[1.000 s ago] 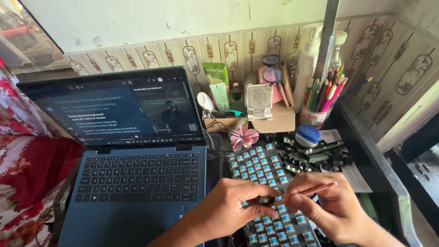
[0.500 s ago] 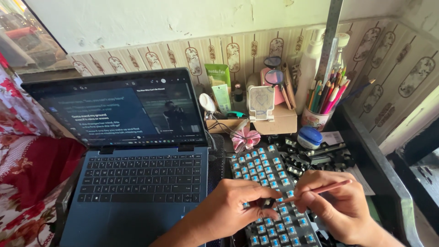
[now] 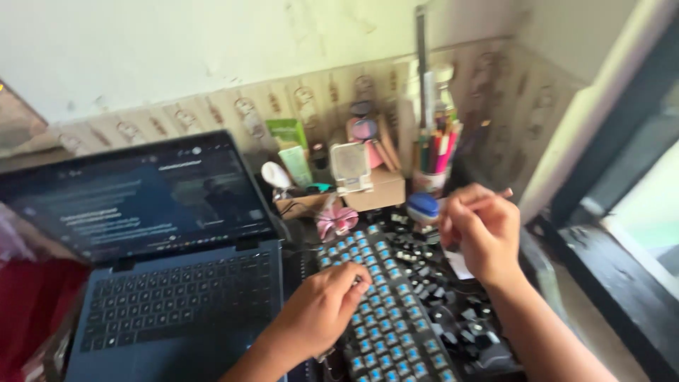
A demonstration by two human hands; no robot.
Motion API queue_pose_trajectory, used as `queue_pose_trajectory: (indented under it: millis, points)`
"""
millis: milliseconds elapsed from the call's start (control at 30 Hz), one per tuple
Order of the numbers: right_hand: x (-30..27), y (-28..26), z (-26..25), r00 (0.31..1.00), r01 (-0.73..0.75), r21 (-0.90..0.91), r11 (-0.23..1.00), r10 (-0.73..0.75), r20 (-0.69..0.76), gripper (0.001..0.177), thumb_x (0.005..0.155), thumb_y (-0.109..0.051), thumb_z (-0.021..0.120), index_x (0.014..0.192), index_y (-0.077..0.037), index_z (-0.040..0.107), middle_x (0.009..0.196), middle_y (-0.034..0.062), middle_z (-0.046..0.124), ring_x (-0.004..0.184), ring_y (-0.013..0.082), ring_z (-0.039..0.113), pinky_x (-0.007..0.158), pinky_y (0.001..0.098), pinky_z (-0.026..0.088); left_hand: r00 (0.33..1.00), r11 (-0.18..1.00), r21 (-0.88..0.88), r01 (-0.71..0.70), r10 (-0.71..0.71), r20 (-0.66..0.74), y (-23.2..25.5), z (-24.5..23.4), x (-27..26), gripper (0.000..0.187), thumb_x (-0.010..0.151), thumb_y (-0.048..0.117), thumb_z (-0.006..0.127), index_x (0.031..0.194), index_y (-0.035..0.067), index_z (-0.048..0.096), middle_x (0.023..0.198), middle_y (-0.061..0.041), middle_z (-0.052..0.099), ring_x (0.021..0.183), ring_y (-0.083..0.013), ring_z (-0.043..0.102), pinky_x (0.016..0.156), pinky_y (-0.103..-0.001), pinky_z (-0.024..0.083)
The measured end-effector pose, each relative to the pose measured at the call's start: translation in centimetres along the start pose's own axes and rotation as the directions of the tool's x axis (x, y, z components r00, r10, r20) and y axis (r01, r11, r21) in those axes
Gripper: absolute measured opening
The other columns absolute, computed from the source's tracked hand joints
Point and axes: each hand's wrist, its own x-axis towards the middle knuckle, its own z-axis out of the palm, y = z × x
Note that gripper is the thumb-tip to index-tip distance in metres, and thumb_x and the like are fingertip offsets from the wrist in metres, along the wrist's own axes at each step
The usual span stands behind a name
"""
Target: The user is repairing or maintaining mechanical keyboard switches using a pencil as a probe.
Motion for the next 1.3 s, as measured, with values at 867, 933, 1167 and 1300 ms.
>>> queue_pose_trajectory:
  millis: [867,933,1167,1300]
  points:
    - [3.2,1.7,-3.1,0.994,-0.072,0.201,0.977,0.054,0.094,0.015,0.099,-0.014,0.059,0.095,-0.001,0.065,0.070,0.0052,0.066,0.054,0.0119,0.061,0.050,0.0243,0.042,0.980,0.995,0.076,-0.070,0.083,-0.181,4.0,4.1,12.0,0.030,0.095,0.025,0.072,0.114,0.001,0.071,0.096,-0.014,0.075,0.085,-0.0255,0.073,0.075,-0.035,0.055]
    - [3.3,1.5,-3.2,0.984,-0.060,0.205,0.977,0.024,0.174,0.016,0.099,-0.015,0.059,0.098,-0.001,0.066,0.072,0.0066,0.069,0.057,0.0133,0.064,0.053,0.0254,0.045,0.987,0.997,0.056,0.053,-0.044,-0.154,4.4,4.1,12.2,0.024,0.095,0.024,0.072,0.104,0.003,0.076,0.080,-0.012,0.076,0.068,-0.0227,0.073,0.064,-0.034,0.054]
    - [4.3,2.5,-4.8,1.000,-0.013,0.322,0.947,0.010,0.011,0.014,0.098,-0.013,0.058,0.094,0.000,0.064,0.070,0.0086,0.066,0.056,0.0144,0.061,0.052,0.0264,0.045,0.981,0.998,0.028,0.064,-0.058,-0.184,4.4,5.0,11.5,0.019,0.094,0.023,0.072,0.093,0.005,0.076,0.070,-0.006,0.076,0.061,-0.0124,0.073,0.056,-0.030,0.054]
    - [5.1,3.6,-6.2,0.952,0.024,0.381,0.924,0.095,-0.291,0.012,0.094,-0.010,0.057,0.087,-0.002,0.062,0.067,0.0046,0.060,0.051,0.0132,0.054,0.047,0.0270,0.041,0.992,0.996,-0.061,0.070,-0.076,-0.097,7.1,6.6,11.0,0.024,0.092,0.027,0.075,0.085,0.004,0.073,0.065,-0.010,0.072,0.056,-0.0152,0.073,0.052,-0.031,0.054]
